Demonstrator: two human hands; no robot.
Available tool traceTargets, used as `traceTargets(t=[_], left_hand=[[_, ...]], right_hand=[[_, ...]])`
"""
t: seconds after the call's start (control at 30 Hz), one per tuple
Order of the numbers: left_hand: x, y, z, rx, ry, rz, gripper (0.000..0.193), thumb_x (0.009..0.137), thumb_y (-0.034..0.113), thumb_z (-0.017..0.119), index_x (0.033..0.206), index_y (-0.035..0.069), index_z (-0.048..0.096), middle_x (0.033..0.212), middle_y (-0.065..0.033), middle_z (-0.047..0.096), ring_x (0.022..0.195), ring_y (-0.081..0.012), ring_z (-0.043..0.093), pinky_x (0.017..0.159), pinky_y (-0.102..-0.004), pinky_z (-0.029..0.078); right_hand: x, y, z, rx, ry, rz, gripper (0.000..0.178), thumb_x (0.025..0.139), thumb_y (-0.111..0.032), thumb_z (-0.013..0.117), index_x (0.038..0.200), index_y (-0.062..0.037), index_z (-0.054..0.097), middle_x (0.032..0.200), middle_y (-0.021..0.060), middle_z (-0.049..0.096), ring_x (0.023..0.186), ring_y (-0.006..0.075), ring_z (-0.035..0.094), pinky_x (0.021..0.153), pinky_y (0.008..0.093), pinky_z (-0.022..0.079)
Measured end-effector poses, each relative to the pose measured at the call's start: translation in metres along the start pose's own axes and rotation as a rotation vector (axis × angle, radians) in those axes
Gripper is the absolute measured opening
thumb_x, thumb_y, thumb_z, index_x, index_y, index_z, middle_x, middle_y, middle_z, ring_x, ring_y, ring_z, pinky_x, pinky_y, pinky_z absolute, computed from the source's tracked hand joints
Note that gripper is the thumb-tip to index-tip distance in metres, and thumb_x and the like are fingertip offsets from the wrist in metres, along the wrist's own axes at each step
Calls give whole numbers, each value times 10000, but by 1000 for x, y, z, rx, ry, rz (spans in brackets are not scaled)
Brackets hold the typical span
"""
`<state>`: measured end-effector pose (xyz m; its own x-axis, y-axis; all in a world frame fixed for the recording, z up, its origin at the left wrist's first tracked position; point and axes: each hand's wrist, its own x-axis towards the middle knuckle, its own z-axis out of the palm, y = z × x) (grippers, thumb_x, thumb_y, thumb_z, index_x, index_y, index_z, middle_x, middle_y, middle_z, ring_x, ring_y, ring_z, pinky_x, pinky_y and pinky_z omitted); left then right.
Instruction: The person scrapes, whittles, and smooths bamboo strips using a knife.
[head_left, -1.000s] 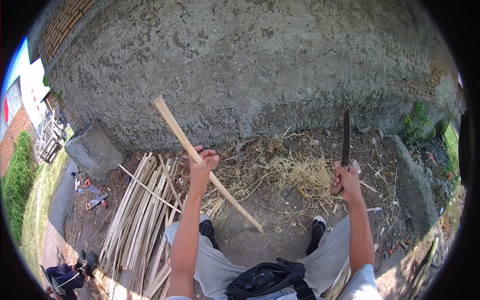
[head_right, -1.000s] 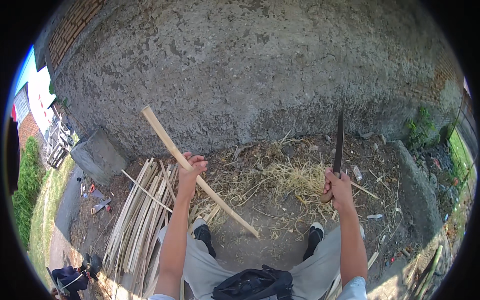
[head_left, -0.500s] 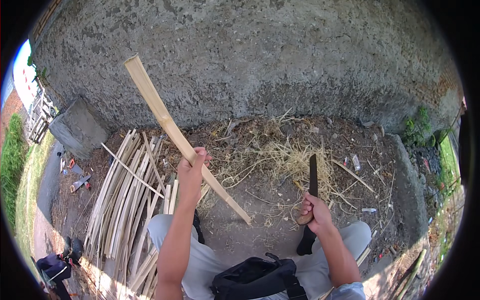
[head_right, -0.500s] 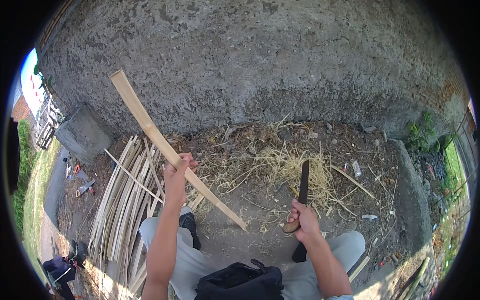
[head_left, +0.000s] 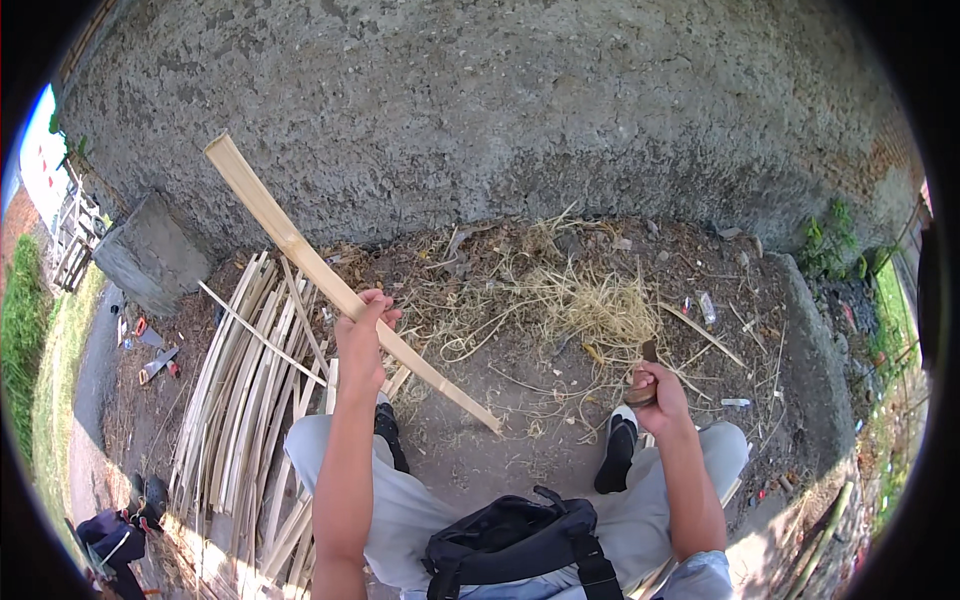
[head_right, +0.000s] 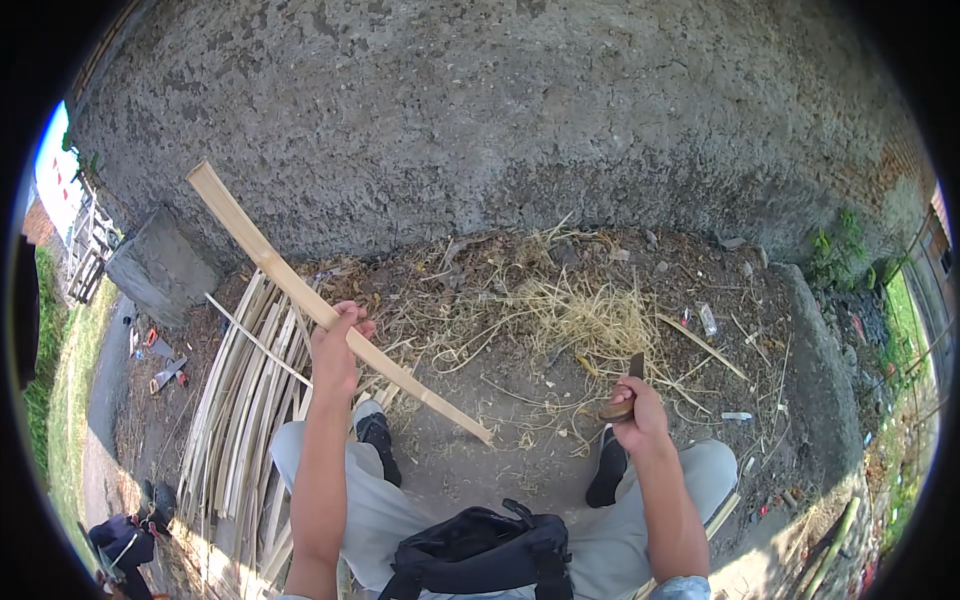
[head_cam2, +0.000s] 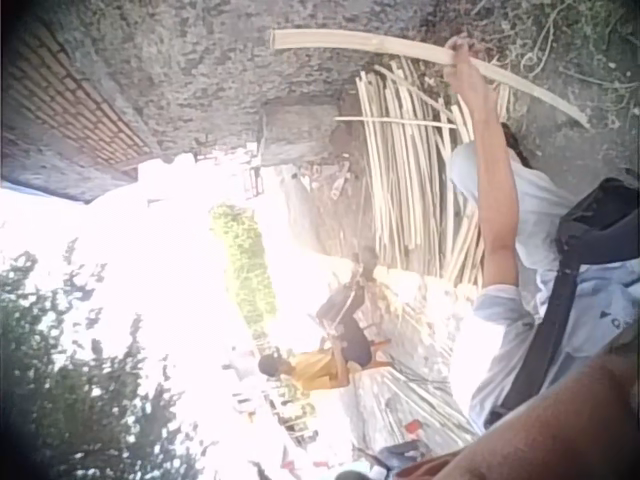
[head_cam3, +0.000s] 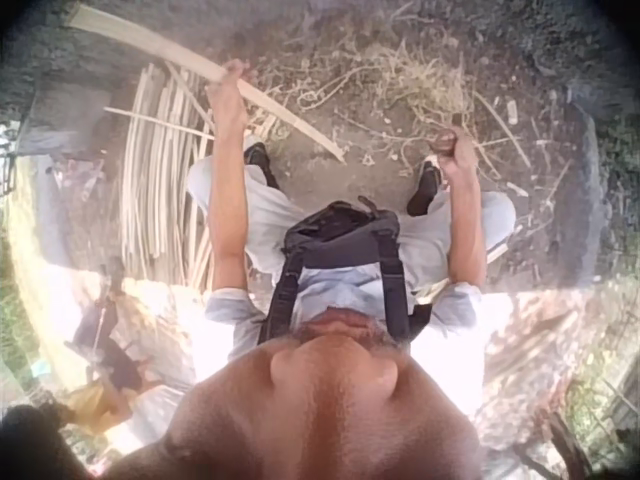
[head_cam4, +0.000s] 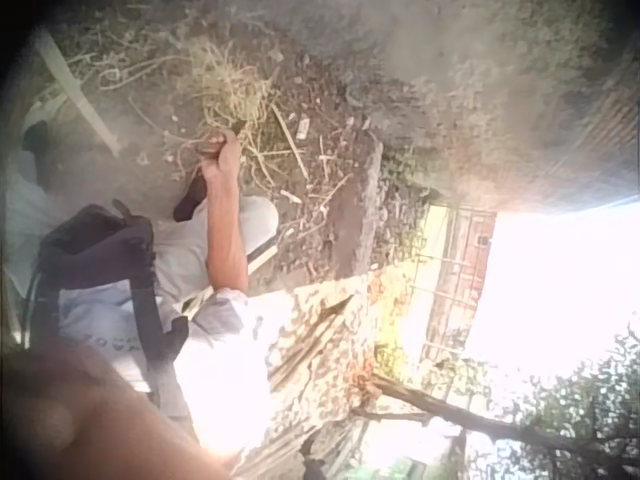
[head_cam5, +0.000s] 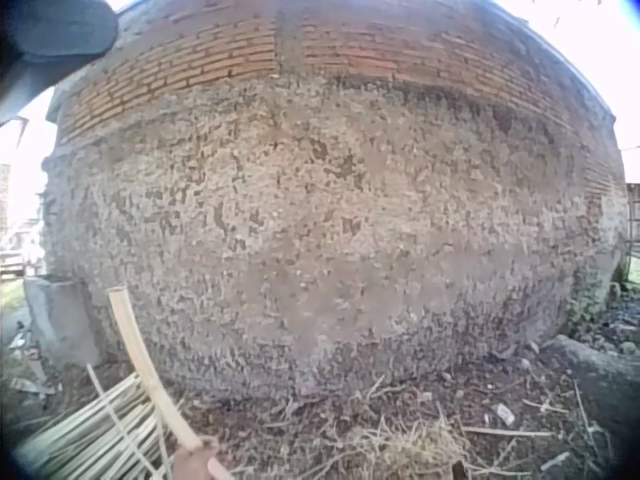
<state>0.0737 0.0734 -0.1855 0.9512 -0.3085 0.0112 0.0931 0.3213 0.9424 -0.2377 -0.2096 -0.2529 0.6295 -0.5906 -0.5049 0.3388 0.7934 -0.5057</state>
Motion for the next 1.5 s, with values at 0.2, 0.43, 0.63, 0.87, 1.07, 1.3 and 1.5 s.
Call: traceTargets(t=[0.2,0.43,0.63,0.87,1.07,1.3,1.5], left_hand=[[-3,1,-10,38,-27,-2,134,881,105,578,993,31,573,891,-79,603,779,-179,613,722,-296,501],[-4,2,-20,44,5,-4,121,881,95,563,982,30,580,879,-76,602,775,-171,607,700,-287,490],[-4,2,-19,60,2,-4,123,882,92,557,985,28,580,882,-79,604,776,-172,609,702,-289,492],[-3,2,-14,69,-3,3,134,878,90,565,988,15,577,881,-87,608,778,-173,613,708,-284,497],[-2,3,-15,88,-11,12,136,875,92,567,987,15,577,879,-88,613,771,-169,614,707,-283,499],[0,1,-18,41,-16,6,133,876,88,563,989,21,578,891,-86,608,775,-173,611,711,-284,497],[-1,2,-20,83,-9,23,135,874,92,570,991,26,584,889,-74,601,791,-175,605,722,-287,490]], right_hand=[[-9,-5,10,-16,-8,-45,87,871,-24,507,814,-47,446,676,-5,442,573,69,437,507,197,414],[-18,-12,15,20,-64,-16,50,862,-14,503,837,-19,461,687,8,454,589,72,452,526,205,429],[-14,-11,13,-9,-52,-40,55,859,-16,509,835,-18,460,699,16,462,595,77,460,530,207,433],[-13,-10,14,-10,-66,-30,55,858,-21,514,841,-23,462,704,16,462,604,77,459,533,212,437],[-10,-8,19,-39,-35,-33,58,863,-28,517,848,-25,461,707,11,460,604,77,459,533,208,435],[-12,-6,21,-36,-86,-10,81,881,-53,533,863,-28,458,731,12,470,609,72,462,534,206,436],[-11,-3,24,-63,-59,-27,77,883,-46,534,866,-27,461,742,18,478,611,68,463,526,197,434]])
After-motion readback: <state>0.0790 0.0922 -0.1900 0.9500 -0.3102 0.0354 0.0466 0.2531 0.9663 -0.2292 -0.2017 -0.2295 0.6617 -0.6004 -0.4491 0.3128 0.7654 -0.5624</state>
